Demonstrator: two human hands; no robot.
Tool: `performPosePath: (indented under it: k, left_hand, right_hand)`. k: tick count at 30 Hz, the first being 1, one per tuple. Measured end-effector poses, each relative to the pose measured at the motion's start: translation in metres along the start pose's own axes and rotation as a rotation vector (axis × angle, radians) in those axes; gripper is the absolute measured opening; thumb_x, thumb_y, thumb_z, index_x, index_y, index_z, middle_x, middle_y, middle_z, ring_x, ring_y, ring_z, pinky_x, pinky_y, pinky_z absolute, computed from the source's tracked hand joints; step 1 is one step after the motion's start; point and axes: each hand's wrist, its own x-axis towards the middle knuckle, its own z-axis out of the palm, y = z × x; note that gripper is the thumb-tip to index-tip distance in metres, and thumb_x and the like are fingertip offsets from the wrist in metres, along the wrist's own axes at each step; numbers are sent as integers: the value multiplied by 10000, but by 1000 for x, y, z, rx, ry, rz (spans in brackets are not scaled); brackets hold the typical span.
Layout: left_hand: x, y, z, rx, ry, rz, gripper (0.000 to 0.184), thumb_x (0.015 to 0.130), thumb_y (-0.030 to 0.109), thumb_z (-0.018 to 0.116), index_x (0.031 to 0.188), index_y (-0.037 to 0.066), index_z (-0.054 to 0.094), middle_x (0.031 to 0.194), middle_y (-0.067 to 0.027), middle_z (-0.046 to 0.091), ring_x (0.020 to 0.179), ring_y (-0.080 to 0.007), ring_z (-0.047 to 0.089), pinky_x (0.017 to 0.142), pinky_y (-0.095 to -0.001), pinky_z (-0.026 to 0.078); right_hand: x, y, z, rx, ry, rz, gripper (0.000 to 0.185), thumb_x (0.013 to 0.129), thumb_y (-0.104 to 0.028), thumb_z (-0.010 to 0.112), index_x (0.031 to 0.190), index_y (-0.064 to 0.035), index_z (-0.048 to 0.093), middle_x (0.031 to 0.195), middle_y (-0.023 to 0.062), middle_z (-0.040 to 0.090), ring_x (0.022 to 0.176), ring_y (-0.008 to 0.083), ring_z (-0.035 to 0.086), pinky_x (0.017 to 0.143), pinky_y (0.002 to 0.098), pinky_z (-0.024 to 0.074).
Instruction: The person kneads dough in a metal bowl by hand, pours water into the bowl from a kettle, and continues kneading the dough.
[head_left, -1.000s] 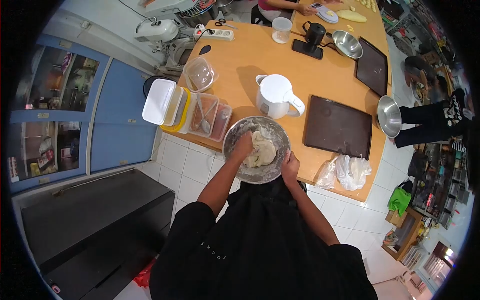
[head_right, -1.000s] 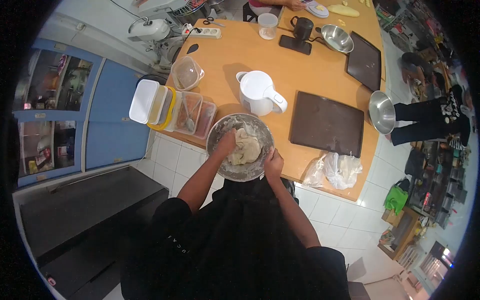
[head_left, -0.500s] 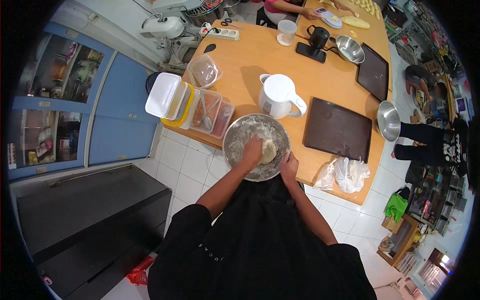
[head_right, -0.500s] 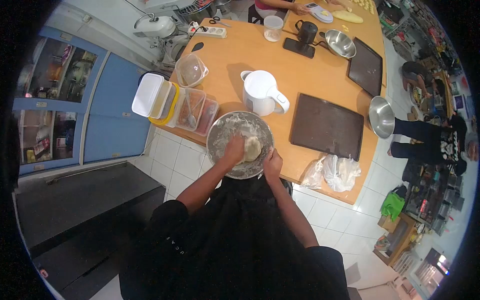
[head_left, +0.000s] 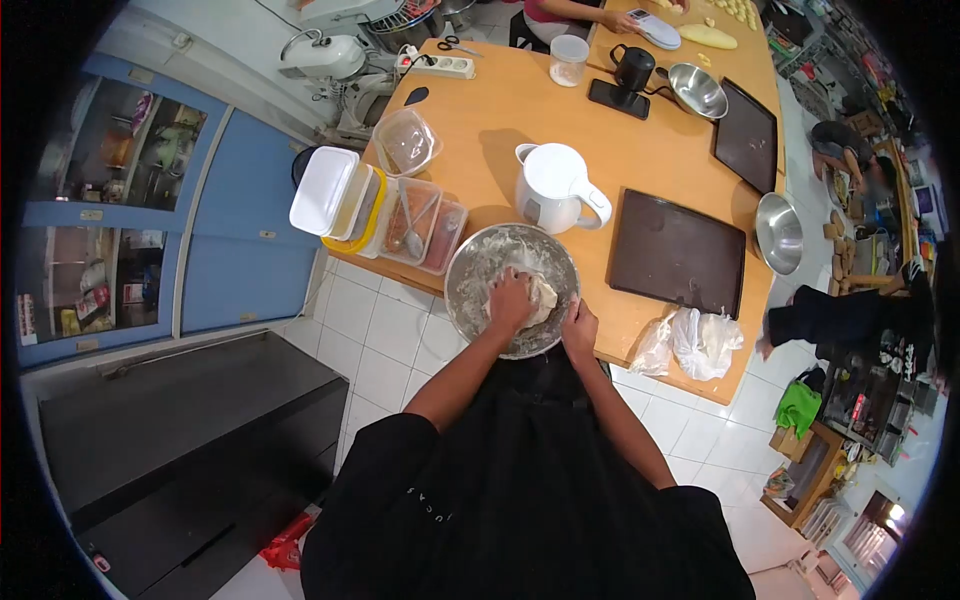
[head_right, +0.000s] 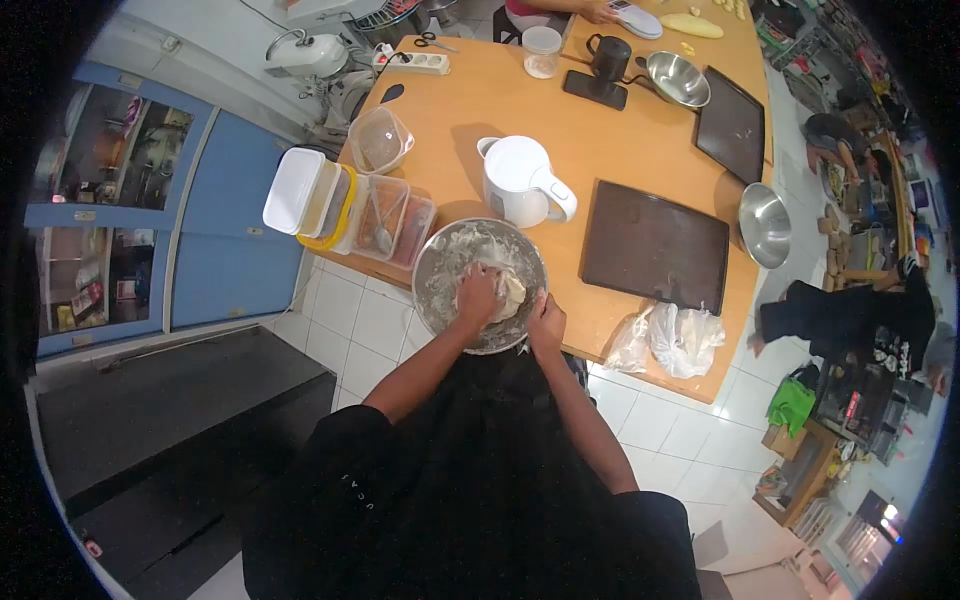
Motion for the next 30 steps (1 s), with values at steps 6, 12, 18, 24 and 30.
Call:
performPosePath:
  k: [6,12,18,24,30]
  left_hand:
    - [11,19,19,-42,-70,-259,501,717,323,779,1121,107,578,1166,-119,540,1094,-332,567,870,-513,459]
    - [20,23,24,61,-42,-221,452,738,344,747,1078,109,563,1142,-101,548,1058,-316,576,839,-516,459]
    - [35,4,41,125,17,-104,300,801,263,634,1050,109,567,1100,-100,579,1029,-319,584,830,-536,458]
    - [50,-13,52,139,-137,-51,260,866,259,548,1068,96,575,1121,-106,596,1081,-331,563,881,-562,430]
    - [61,-28,50,129,-249,94,267,891,229,515,1111,86,564,1197,-120,586,1155,-316,539,940,-553,412]
  right_hand:
    - [7,0,-2,-139,-77,76,383,998,-308,451,990,35,621,857,300,643,814,473,629,728,548,470]
    - [11,7,4,-123,-60,64,433,996,-347,459,955,51,625,789,296,640,750,485,627,679,539,484]
    - [14,-10,-5,-113,-177,218,432,1015,-338,437,1088,45,624,897,317,648,864,471,641,749,504,497]
    - [13,-16,-7,-65,-167,205,406,1014,-321,442,1085,38,617,870,309,646,840,469,642,719,500,494]
    - [13,-9,-6,-81,-182,176,396,1005,-315,440,1033,46,601,810,316,633,787,490,627,698,531,485]
